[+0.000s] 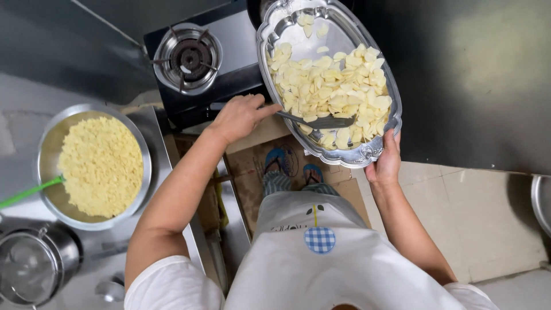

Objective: Transferring sliced potatoes from a tray into a frying pan and stirring them on a gas stove.

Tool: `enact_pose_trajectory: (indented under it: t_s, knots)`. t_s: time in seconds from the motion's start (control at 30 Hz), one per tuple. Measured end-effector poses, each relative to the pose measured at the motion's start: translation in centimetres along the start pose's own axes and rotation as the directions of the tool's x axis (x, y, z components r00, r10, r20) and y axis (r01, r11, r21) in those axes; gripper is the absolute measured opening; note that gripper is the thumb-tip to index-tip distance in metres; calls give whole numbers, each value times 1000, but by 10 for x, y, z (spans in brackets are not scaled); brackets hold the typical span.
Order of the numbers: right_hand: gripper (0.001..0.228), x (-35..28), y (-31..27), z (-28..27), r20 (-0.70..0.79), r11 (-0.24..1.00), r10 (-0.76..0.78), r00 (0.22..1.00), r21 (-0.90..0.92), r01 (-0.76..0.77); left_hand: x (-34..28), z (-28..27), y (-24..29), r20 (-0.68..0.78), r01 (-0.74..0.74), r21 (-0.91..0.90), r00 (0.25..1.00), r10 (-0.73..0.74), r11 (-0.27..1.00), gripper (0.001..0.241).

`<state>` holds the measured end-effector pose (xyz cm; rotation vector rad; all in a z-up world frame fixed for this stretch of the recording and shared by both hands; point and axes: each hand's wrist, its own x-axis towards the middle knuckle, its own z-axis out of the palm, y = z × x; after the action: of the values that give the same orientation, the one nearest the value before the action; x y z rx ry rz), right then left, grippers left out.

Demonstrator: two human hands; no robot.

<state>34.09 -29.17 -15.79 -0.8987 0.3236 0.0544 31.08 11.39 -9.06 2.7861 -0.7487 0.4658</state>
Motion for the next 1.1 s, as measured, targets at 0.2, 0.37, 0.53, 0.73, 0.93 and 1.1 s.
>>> enact_pose_trajectory:
  t_s: [0.2, 0.37, 0.53, 0.73, 0.93, 1.1]
  knots:
    - [41, -5, 23, 16, -34, 997, -72, 997, 31, 73, 15, 17, -70, -25, -75, 85, 997, 78, 993, 32]
    - [40, -11, 37, 26, -57, 992, -119, 991, 25, 121, 39, 18, -108, -29, -86, 77, 996, 88, 993, 34]
    - [40, -5, 38, 29, -51, 989, -144, 988, 20, 145, 58, 31, -131, -36, -75, 109, 996, 79, 991, 30]
    - [42, 2, 28, 36, -101, 995, -102, 990, -23, 100, 76, 52, -142, 19, 13, 164, 1000, -16, 986, 30]
    - [48, -6, -2, 65, -177, 998, 58, 983, 25, -54, 96, 60, -153, 210, 44, 35, 976, -51, 998, 50]
    - [48, -2, -3, 62, -192, 998, 55, 980, -13, -58, 100, 67, -155, 232, 135, 65, 962, -147, 989, 49]
